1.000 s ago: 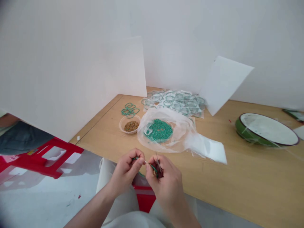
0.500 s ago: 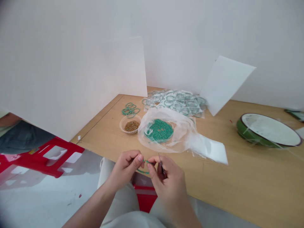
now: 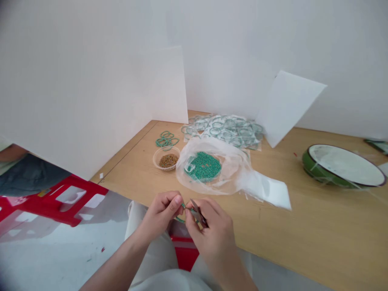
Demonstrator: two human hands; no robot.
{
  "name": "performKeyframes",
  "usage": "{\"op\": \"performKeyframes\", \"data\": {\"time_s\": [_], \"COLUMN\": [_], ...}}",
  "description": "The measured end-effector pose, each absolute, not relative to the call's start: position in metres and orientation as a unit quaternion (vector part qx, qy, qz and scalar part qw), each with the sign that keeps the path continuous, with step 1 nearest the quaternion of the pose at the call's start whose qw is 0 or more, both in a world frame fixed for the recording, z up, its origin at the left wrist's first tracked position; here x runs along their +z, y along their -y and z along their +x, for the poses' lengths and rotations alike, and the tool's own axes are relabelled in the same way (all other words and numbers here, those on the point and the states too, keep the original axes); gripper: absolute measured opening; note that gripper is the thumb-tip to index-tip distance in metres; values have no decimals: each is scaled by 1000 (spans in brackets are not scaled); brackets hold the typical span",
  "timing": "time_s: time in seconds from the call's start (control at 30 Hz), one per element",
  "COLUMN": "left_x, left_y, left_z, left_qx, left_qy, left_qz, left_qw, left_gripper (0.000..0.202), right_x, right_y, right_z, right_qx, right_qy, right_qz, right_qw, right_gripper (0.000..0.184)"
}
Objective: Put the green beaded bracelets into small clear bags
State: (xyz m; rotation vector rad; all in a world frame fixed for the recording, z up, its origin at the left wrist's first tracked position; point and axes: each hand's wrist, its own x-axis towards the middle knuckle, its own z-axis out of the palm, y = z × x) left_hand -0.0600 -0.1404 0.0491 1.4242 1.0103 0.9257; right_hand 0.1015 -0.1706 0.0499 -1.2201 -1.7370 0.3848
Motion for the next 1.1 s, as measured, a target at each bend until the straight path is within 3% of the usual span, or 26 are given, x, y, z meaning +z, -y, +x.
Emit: {"op": "performKeyframes", "data": {"time_s": [0.27, 0.5, 0.8, 0.93, 1.1], "left_x": [46, 49, 41, 38, 36], "left_y": [142, 145, 146, 146, 145], "left_z": [-60, -58, -56, -55, -56], "left_qx": [388, 375, 359, 363, 379], "left_qy": [-403, -415, -344, -318, -338], "left_qz": [601, 602, 502, 434, 429], "left_qw": [570, 570, 708, 761, 748], "left_gripper": [44, 45, 46, 47, 48], "right_x": [53, 49, 46, 48, 56], "right_y": [170, 170, 167, 163, 165], "right_z": [99, 97, 91, 95, 106], "right_qx": [140, 219, 190, 285, 410], "right_qy": [707, 668, 689, 677, 648], "right_qz": [-506, -546, -539, -525, -487], "right_qw": [474, 456, 446, 431, 418], "right_gripper": [6, 9, 9, 6, 16]}}
